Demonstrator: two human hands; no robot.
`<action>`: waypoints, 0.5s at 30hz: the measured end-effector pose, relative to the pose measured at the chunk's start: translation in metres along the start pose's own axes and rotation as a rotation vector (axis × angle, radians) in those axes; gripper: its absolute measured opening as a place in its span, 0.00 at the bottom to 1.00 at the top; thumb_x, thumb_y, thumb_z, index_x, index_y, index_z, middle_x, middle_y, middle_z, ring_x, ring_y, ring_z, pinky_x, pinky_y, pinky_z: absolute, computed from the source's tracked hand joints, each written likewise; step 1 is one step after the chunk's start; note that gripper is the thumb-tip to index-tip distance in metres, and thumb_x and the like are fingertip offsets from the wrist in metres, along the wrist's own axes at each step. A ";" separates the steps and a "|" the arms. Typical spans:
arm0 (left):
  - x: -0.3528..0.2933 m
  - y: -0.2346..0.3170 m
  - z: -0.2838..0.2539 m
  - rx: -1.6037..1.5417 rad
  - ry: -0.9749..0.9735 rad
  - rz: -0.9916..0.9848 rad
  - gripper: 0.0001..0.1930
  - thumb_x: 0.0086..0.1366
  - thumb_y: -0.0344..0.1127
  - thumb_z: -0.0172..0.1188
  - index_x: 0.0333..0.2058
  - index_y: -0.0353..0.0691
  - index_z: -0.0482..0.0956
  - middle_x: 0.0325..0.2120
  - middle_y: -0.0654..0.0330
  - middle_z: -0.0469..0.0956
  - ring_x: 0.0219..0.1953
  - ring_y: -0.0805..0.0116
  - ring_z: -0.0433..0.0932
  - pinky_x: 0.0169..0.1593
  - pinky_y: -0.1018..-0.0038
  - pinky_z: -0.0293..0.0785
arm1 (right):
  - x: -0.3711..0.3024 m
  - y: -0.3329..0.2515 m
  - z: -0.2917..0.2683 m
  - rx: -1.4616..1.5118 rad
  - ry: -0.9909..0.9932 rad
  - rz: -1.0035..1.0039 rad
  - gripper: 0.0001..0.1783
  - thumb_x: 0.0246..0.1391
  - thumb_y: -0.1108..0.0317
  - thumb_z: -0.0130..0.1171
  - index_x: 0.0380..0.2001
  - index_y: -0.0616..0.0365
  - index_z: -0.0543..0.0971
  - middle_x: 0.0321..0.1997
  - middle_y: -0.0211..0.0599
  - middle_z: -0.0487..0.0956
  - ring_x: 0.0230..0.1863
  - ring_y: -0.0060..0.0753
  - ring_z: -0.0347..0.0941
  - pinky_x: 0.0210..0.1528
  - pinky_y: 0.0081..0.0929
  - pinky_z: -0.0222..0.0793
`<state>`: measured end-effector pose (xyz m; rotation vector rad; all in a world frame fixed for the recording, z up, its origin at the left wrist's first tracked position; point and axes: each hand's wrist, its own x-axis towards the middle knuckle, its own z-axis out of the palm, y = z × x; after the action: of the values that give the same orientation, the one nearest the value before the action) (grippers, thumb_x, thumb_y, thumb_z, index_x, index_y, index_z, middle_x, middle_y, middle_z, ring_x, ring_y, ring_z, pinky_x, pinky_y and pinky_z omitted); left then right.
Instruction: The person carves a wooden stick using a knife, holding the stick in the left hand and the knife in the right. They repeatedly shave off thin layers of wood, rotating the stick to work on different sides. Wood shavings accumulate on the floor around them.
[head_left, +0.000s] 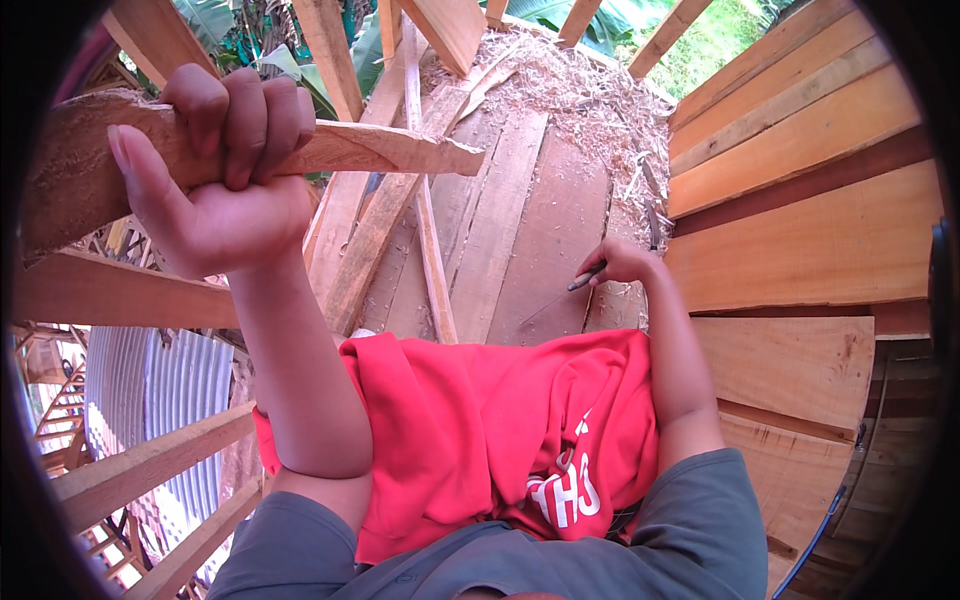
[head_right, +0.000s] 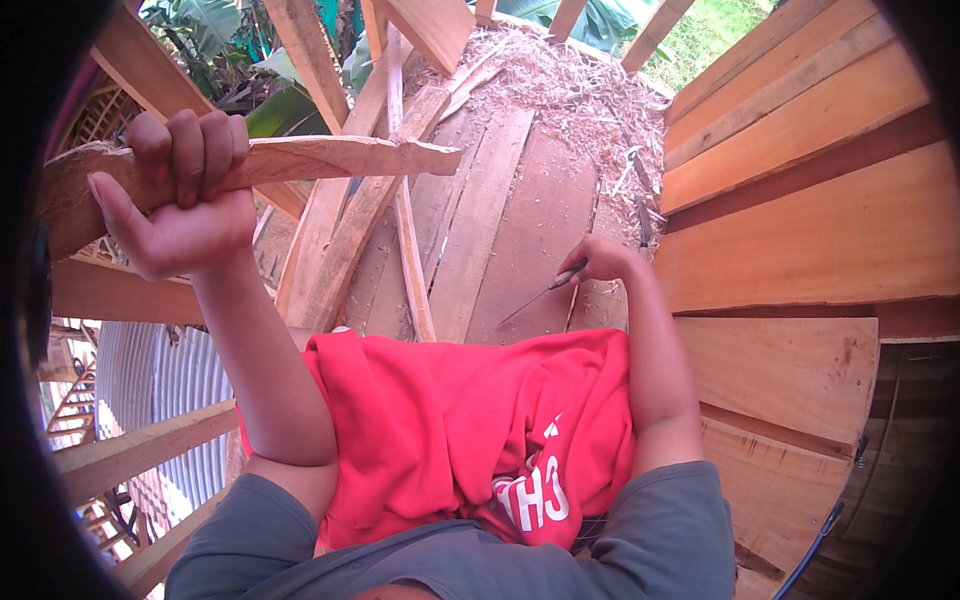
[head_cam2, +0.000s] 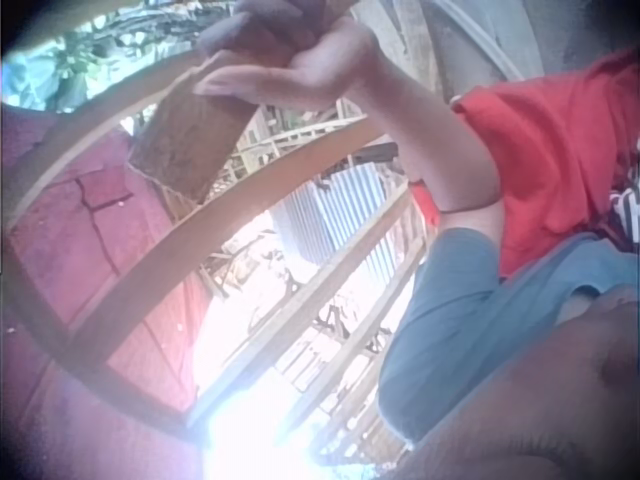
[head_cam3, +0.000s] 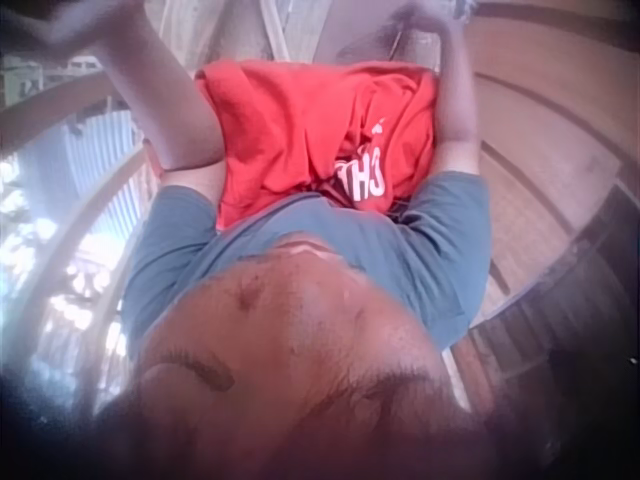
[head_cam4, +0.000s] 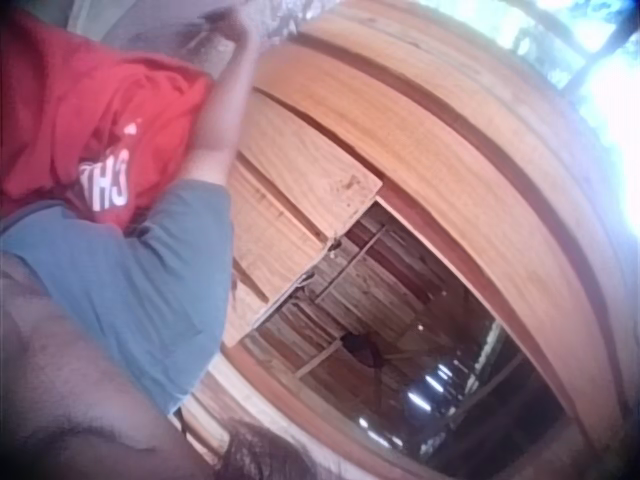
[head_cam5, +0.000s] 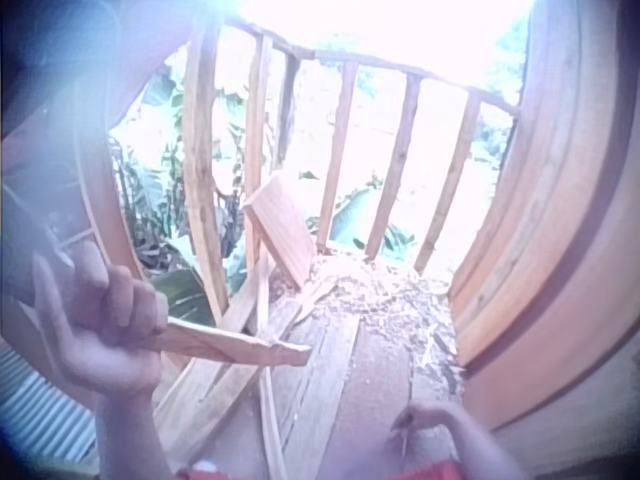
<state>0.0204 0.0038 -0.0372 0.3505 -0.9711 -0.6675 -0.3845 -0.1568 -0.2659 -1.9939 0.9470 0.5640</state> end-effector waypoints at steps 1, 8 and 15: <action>0.000 0.000 0.000 0.012 0.001 -0.023 0.26 0.63 0.64 0.45 0.21 0.49 0.56 0.12 0.71 0.49 0.16 0.77 0.45 0.26 0.76 0.46 | -0.001 0.003 0.001 0.045 0.189 0.055 0.17 0.46 0.74 0.67 0.43 0.55 0.83 0.35 0.41 0.84 0.37 0.29 0.78 0.45 0.28 0.72; 0.000 0.001 0.002 0.007 0.011 -0.020 0.26 0.63 0.64 0.45 0.21 0.48 0.56 0.12 0.71 0.49 0.16 0.78 0.45 0.26 0.76 0.45 | 0.002 0.026 -0.015 0.299 0.968 0.151 0.18 0.48 0.73 0.66 0.45 0.56 0.81 0.34 0.36 0.84 0.34 0.23 0.76 0.41 0.26 0.71; 0.001 -0.001 0.003 -0.029 -0.008 -0.024 0.26 0.64 0.64 0.44 0.21 0.48 0.56 0.11 0.71 0.49 0.16 0.78 0.44 0.25 0.77 0.45 | 0.006 0.032 0.006 0.096 0.482 0.112 0.18 0.46 0.75 0.68 0.44 0.54 0.83 0.34 0.31 0.84 0.34 0.21 0.75 0.42 0.23 0.70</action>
<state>0.0179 0.0027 -0.0357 0.3345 -0.9645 -0.7050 -0.4067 -0.1657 -0.2892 -2.0365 1.3533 0.0862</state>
